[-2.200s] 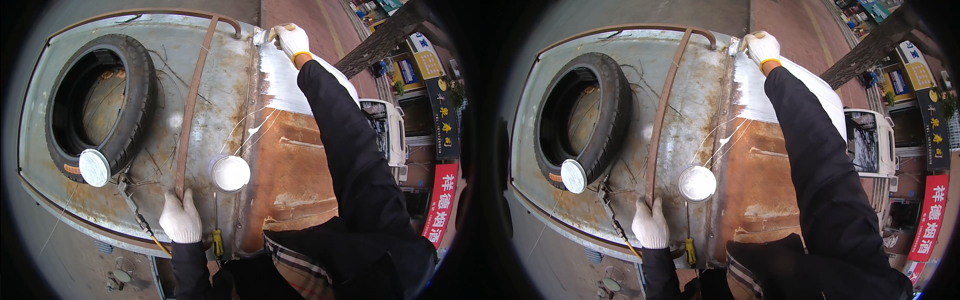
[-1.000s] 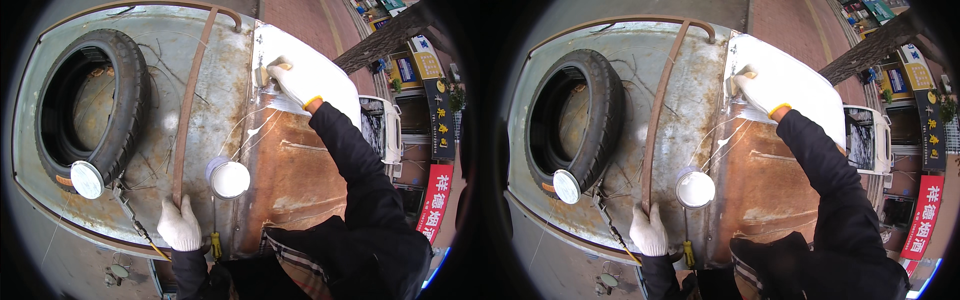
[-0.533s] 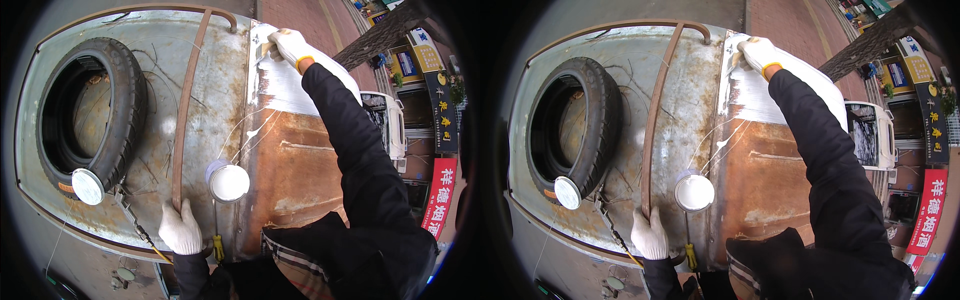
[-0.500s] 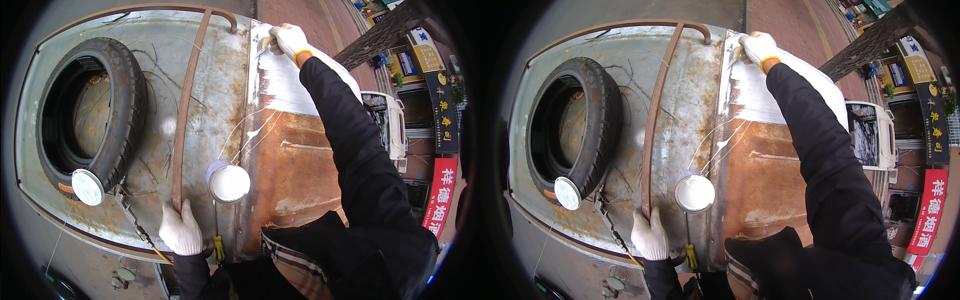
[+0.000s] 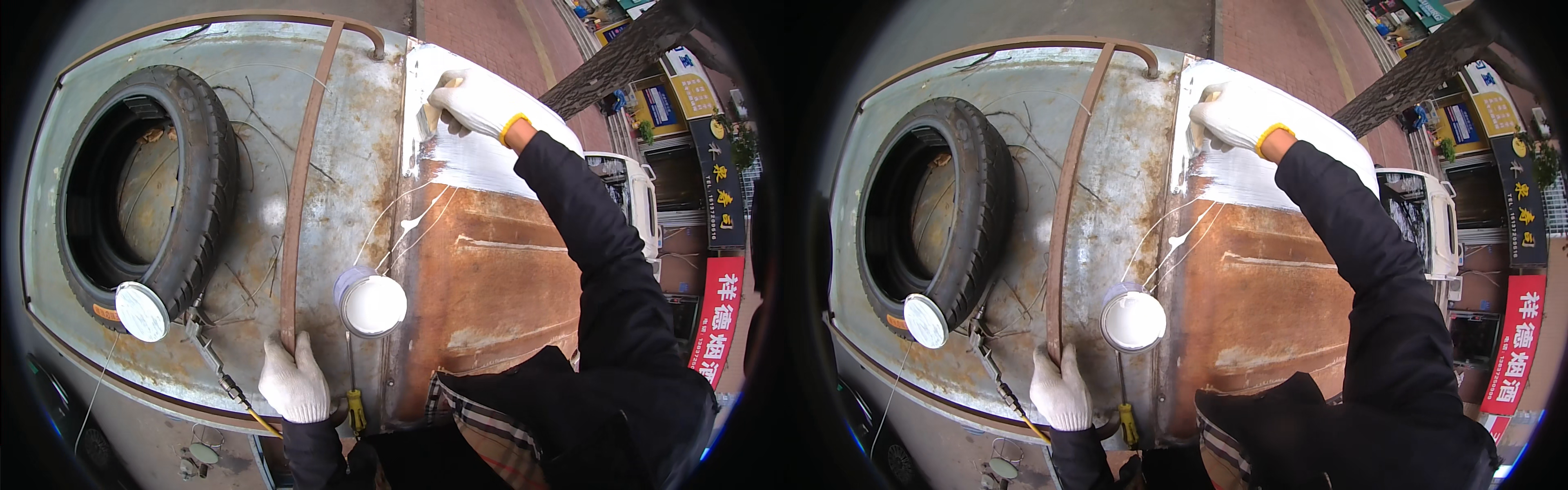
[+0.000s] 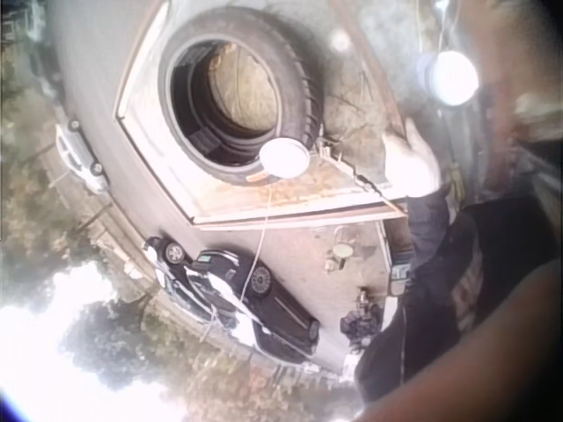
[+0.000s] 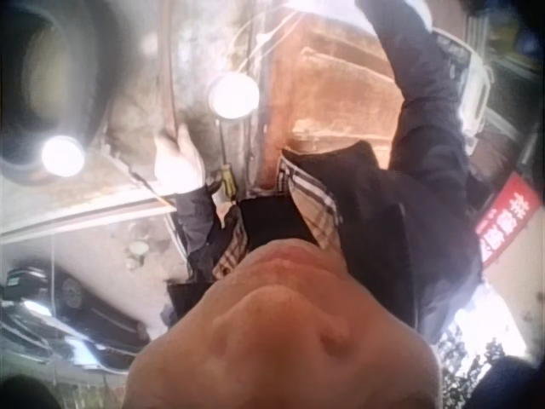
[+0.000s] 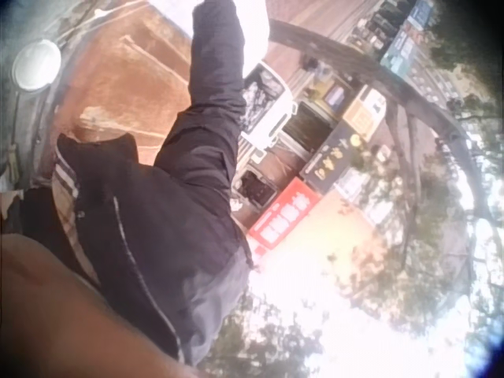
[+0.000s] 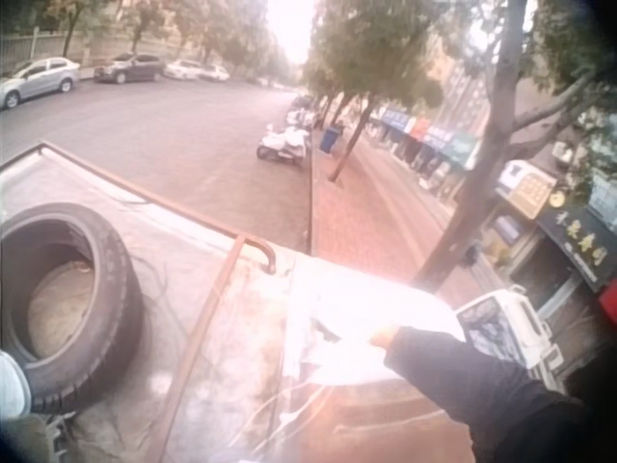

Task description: The person paints the rusty roof of a small vehicle white using a paintbrush and a can of white paint. They repeatedly dip the brush into the paint and apply it in long strokes across the roof surface.

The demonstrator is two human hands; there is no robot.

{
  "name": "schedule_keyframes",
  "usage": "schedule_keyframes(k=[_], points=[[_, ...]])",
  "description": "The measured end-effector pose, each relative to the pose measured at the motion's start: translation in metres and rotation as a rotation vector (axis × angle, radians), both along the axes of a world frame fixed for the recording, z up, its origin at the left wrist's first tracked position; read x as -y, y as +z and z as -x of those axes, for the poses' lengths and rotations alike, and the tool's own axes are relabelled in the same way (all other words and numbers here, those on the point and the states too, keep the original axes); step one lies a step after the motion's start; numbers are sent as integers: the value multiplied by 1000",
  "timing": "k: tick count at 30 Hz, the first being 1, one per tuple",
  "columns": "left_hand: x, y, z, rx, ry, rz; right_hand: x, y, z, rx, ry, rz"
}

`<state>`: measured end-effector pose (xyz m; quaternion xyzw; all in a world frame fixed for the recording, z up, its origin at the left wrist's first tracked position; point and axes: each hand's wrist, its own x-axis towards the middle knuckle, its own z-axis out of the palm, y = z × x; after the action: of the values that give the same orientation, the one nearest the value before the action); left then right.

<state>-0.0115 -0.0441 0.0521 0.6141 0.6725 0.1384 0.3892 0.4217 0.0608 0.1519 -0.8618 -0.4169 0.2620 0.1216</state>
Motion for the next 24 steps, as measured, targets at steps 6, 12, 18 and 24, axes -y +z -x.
schedule_keyframes(k=[6,12,18,24], points=[[-1,2,-1,3,12,-17,-45,-6,-36,288,10,-367],[0,-4,1,-57,-23,-34,-117,-33,-87,820,392,-104],[0,-5,0,-38,5,19,-138,-38,-85,836,748,125],[-4,0,1,-14,-12,6,-130,-46,-55,743,755,281]])
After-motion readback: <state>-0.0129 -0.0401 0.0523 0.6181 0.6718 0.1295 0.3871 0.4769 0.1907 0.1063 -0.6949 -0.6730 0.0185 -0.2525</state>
